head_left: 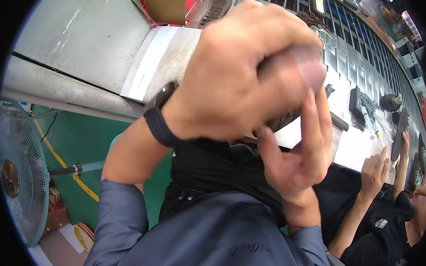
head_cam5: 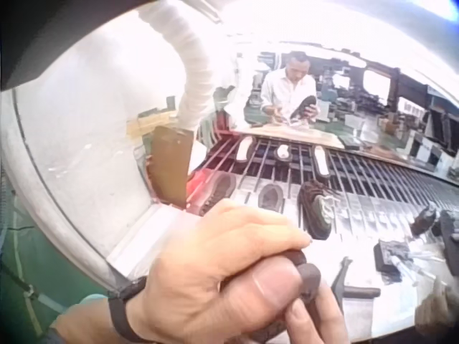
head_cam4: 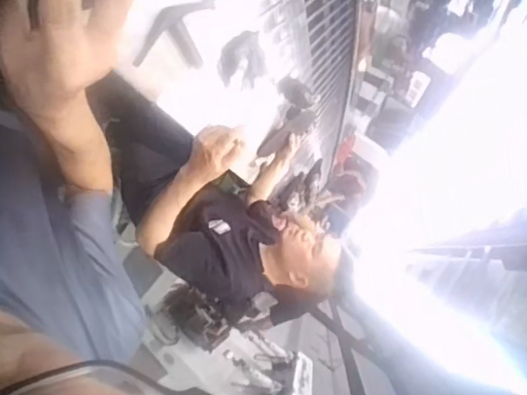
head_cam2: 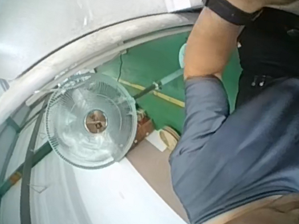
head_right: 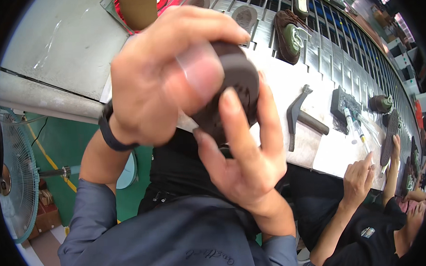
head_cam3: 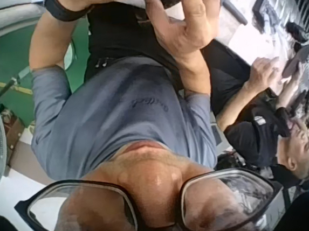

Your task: The person attaches outsoles onto shoe uppers by pressing them together by hand, secures them by tapping along the edges with a hammer, and repeats the process on another shoe retrieved from a conveyor.

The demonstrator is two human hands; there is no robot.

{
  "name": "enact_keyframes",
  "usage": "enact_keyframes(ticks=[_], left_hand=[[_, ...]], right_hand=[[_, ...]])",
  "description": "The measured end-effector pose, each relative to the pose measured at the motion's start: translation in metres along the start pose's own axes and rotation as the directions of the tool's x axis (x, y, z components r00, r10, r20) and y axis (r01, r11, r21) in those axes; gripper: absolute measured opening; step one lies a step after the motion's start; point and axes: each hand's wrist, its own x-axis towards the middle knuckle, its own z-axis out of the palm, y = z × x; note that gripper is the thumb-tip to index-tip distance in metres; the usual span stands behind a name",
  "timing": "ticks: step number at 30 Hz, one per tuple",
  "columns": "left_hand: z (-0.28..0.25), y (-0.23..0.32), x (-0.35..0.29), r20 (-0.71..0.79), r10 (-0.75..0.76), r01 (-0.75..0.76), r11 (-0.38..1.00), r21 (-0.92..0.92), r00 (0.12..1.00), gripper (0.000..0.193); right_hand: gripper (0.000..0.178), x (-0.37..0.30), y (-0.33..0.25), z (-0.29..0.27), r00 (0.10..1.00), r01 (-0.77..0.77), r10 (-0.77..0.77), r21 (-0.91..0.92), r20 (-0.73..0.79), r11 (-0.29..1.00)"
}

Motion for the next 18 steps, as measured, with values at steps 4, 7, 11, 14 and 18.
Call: enact_keyframes(ticks=[4,7,11,14,18], left_hand=[[0.010,-0.025,0.022,0.145,-0.416,0.418,0.704,-0.574,0.898,0.030],[0.027,-0.032,0.034,-0.043,-0.369,0.314,0.842,-0.439,0.929,0.039],[0.033,-0.060,0.036,-0.009,-0.415,0.388,0.857,-0.339,0.910,0.043],[0.036,-0.055,0.041,-0.017,-0.472,0.448,0.846,-0.291,0.881,0.043],[0.039,-0.056,0.043,0.016,-0.504,0.474,0.800,-0.368,0.864,0.044]], right_hand=[[0.078,0.015,0.032,-0.002,0.991,-0.079,0.060,0.167,0.119,0.983],[0.075,0.032,0.065,0.003,0.995,-0.079,0.060,0.242,0.082,0.967],[0.067,0.036,0.082,0.007,0.992,-0.122,0.110,0.384,0.054,0.915],[0.064,0.039,0.084,0.003,0.990,-0.137,0.114,0.342,0.085,0.930],[0.062,0.042,0.084,0.001,0.990,-0.127,0.103,0.288,0.098,0.949]])
